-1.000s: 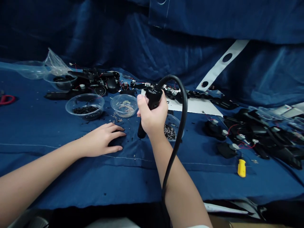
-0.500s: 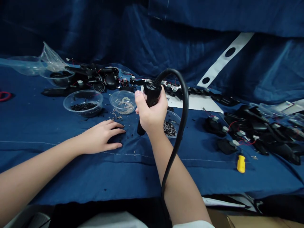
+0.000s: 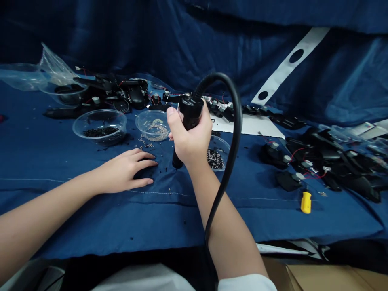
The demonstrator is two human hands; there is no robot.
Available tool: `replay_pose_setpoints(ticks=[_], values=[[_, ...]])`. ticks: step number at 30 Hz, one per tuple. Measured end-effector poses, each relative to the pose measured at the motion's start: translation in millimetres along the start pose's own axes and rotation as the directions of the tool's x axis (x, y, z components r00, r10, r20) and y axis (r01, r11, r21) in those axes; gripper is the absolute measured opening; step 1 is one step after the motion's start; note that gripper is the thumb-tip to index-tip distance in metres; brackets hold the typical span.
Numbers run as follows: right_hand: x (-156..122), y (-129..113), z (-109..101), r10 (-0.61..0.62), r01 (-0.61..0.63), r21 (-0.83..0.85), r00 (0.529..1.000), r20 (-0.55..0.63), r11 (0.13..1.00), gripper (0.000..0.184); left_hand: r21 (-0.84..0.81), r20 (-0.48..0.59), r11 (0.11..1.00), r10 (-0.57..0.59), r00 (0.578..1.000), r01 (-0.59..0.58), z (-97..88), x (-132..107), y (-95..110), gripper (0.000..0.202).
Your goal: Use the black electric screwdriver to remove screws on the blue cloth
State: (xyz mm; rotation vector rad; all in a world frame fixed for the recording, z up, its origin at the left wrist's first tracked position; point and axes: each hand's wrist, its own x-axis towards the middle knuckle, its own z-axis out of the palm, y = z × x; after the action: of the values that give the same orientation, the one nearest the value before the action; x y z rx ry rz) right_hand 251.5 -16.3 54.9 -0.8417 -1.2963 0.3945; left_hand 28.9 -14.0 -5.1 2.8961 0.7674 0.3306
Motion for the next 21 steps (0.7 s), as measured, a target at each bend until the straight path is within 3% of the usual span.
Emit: replay_pose_setpoints(ticks=[8,15,21], values=[[-1.1,-4.5,0.7,0.004,-0.004,-0.008,1.0,-0.022,1.0,0.03,0.003,0.011,1.0,-0.001,1.0,0.001,0.0,-0.1,0.5,0.054],[-2.5,-9.8,-5.6,0.082,-0.076,0.07,0.993,-0.088,0.995,0.031,-0.03,-0.005,0.999,-0.011,1.0,0.011,0.6,-0.9,0.1,0.052],[-2.5,-18.8,-14.6,-0.001,0.017,0.075,0.977,-0.215,0.997,0.017,-0.067,-0.012,0.998,-0.02,1.0,0.019,-1.0,-0.5,8.5,0.05]])
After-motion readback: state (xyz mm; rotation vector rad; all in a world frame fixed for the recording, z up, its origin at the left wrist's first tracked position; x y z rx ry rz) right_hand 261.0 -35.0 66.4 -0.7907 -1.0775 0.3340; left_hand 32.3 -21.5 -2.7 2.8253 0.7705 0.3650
